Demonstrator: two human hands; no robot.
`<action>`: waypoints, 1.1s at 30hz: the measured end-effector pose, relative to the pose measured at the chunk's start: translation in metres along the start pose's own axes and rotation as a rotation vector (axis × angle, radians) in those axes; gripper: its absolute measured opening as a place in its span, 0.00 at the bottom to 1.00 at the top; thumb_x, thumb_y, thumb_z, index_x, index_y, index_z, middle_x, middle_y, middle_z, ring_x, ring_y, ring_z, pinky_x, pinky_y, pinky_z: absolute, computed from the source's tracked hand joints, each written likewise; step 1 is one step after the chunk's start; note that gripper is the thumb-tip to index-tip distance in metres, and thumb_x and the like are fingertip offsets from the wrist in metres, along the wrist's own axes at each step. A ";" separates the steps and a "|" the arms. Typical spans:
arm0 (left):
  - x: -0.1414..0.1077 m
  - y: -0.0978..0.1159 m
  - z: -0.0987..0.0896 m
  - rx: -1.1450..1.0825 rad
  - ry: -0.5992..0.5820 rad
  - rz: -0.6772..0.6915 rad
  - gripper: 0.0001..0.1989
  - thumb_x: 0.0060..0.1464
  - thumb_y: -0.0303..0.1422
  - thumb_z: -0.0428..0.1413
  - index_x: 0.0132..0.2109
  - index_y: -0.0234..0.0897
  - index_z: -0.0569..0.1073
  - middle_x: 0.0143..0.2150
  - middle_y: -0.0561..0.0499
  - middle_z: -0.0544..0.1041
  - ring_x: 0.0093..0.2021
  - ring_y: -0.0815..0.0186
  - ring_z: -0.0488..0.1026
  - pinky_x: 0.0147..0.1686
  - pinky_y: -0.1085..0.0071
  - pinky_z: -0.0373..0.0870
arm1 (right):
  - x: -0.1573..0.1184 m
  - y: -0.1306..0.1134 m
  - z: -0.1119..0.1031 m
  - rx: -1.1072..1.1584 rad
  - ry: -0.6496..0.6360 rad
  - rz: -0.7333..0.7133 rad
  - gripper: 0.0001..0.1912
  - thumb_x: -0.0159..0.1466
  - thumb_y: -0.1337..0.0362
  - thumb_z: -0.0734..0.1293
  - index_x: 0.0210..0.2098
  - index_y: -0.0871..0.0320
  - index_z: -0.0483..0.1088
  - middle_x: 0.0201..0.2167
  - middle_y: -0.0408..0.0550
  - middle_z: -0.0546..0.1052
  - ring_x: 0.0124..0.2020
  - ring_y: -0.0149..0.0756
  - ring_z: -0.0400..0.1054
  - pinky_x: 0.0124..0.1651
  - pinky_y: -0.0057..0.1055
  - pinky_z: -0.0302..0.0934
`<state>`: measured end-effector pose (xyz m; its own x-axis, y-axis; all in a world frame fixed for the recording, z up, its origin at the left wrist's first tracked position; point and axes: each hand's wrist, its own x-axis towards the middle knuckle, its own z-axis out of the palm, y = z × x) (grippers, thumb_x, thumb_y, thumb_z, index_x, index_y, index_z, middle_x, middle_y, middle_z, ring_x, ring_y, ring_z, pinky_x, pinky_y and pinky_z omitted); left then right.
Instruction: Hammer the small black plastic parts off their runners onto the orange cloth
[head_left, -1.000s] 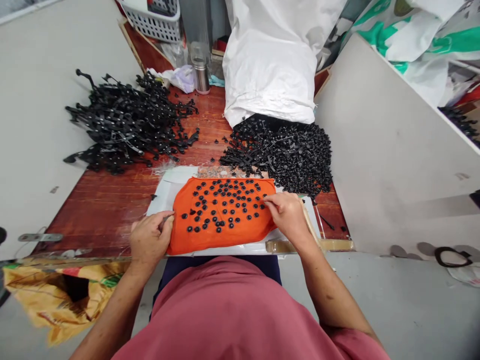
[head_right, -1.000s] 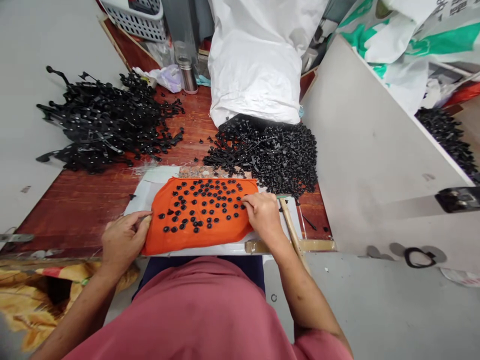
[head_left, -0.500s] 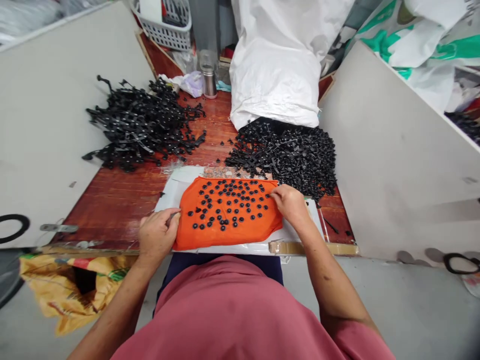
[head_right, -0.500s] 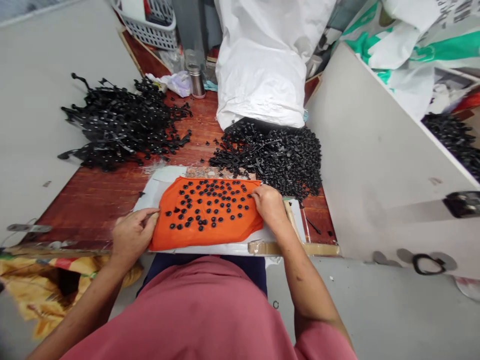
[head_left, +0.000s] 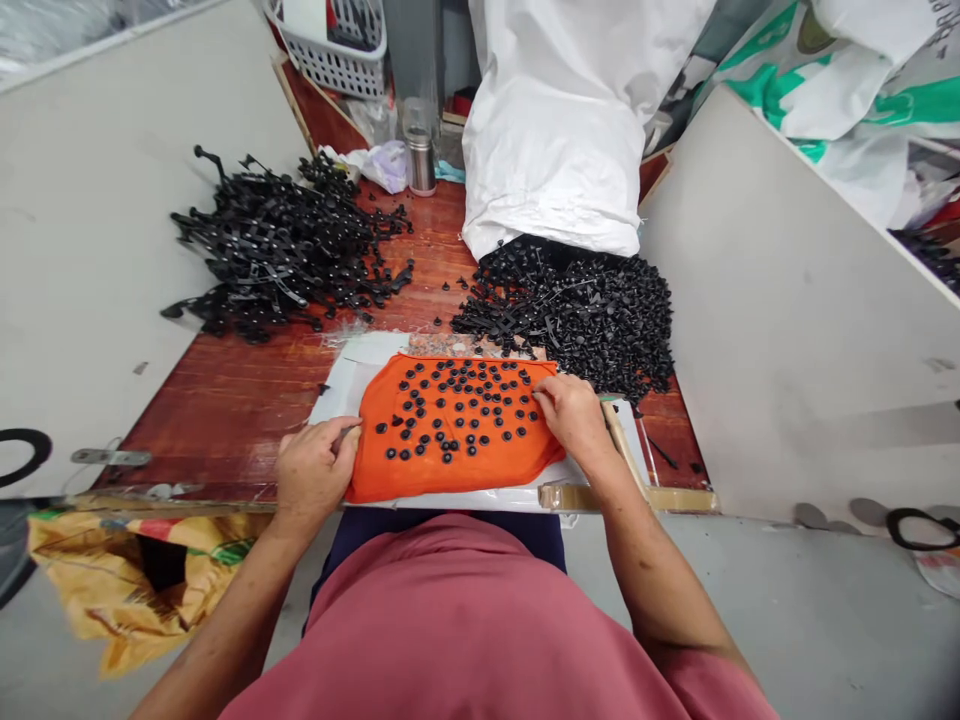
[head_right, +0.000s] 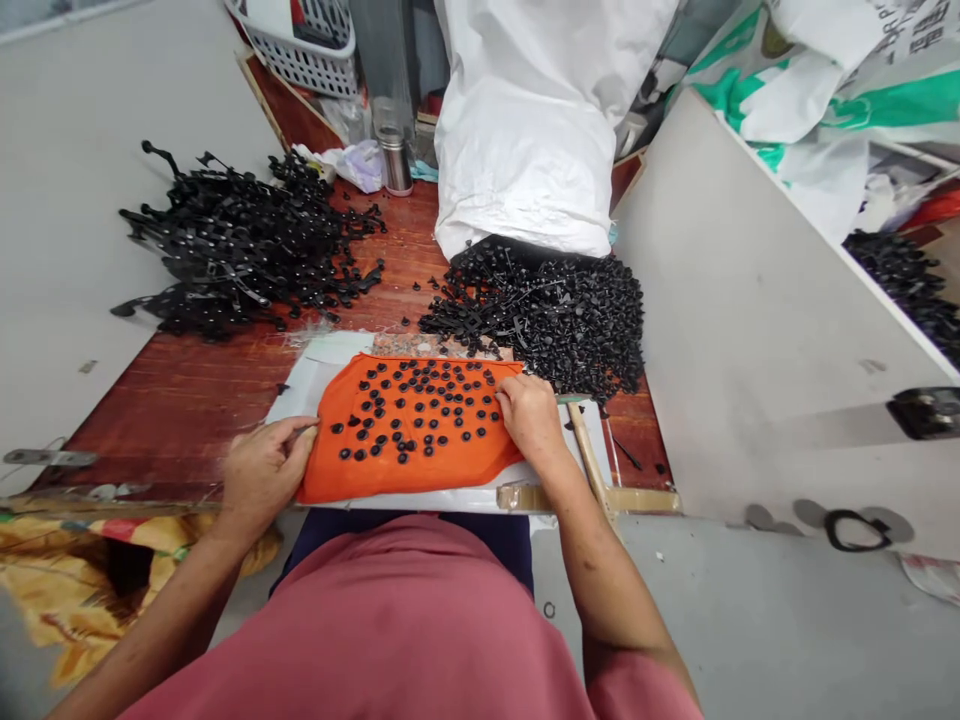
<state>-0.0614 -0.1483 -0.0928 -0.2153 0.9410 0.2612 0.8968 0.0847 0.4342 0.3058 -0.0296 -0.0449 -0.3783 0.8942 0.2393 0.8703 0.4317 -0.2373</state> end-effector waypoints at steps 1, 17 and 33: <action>0.000 0.000 0.000 0.003 -0.001 -0.003 0.17 0.64 0.41 0.49 0.44 0.39 0.80 0.36 0.47 0.83 0.38 0.56 0.78 0.43 0.61 0.64 | 0.001 0.001 0.000 0.010 0.002 0.001 0.08 0.68 0.70 0.66 0.36 0.55 0.77 0.34 0.50 0.80 0.38 0.44 0.70 0.44 0.37 0.56; 0.013 -0.002 -0.011 -0.113 -0.012 -0.015 0.18 0.64 0.42 0.49 0.45 0.38 0.80 0.35 0.48 0.81 0.36 0.60 0.75 0.41 0.65 0.68 | -0.043 -0.044 -0.007 0.160 0.018 -0.123 0.13 0.72 0.62 0.65 0.53 0.52 0.77 0.39 0.50 0.79 0.41 0.44 0.70 0.44 0.41 0.60; 0.165 0.020 0.027 -0.043 -0.412 0.326 0.08 0.59 0.32 0.52 0.34 0.37 0.76 0.35 0.48 0.75 0.38 0.61 0.71 0.41 0.67 0.64 | 0.049 0.037 0.014 -0.073 0.028 0.072 0.09 0.68 0.62 0.67 0.33 0.54 0.78 0.35 0.50 0.78 0.39 0.44 0.65 0.40 0.37 0.53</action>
<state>-0.0689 0.0174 -0.0645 0.2495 0.9678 0.0319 0.8736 -0.2392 0.4238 0.3146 0.0319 -0.0554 -0.3059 0.9186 0.2502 0.9161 0.3555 -0.1855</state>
